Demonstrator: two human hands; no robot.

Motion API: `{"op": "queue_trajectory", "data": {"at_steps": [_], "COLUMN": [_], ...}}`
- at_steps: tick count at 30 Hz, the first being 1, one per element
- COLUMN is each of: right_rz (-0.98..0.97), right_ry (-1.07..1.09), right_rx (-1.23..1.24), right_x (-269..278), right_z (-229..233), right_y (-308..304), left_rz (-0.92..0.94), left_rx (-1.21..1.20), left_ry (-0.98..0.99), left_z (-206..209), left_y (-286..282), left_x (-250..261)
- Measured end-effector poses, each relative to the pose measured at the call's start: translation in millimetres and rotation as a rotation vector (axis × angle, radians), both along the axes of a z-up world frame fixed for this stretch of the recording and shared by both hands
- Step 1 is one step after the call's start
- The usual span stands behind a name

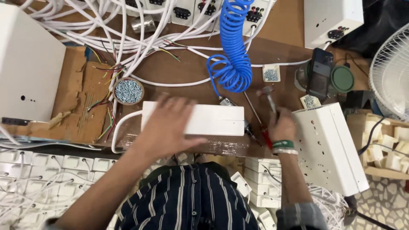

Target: Assembling white metal hardware enclosures using a pneumatic screwdriver and a hammer at a manual workstation.

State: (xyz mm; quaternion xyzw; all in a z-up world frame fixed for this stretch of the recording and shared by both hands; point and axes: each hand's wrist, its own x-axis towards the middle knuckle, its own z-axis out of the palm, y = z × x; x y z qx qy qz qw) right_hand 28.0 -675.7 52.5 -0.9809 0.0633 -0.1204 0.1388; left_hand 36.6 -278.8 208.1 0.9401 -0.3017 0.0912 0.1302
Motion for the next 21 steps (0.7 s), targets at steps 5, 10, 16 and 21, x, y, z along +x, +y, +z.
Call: {"op": "queue_trajectory", "data": {"at_steps": [5, 10, 16, 21], "right_rz": [-0.104, -0.181, -0.007, -0.305], "right_ry": [-0.210, -0.021, -0.350, -0.083], "right_rx": [0.356, 1.288, 1.367, 1.252], "right_x": [-72.0, -152.2, -167.8, -136.6], "right_z": [82.3, 23.1, -5.2, 20.8], "right_y": [74.2, 145.9, 193.9, 202.0], "left_rz": [-0.123, -0.081, -0.074, -0.067], "left_rx": [-0.002, -0.036, -0.019, -0.018], "left_ry": [0.201, 0.205, 0.219, 0.218], "left_z": [11.3, 1.5, -2.0, -1.5], "left_y": [-33.4, -37.7, -39.5, -40.0], "left_x": [10.0, 14.7, 16.5, 14.0]}}
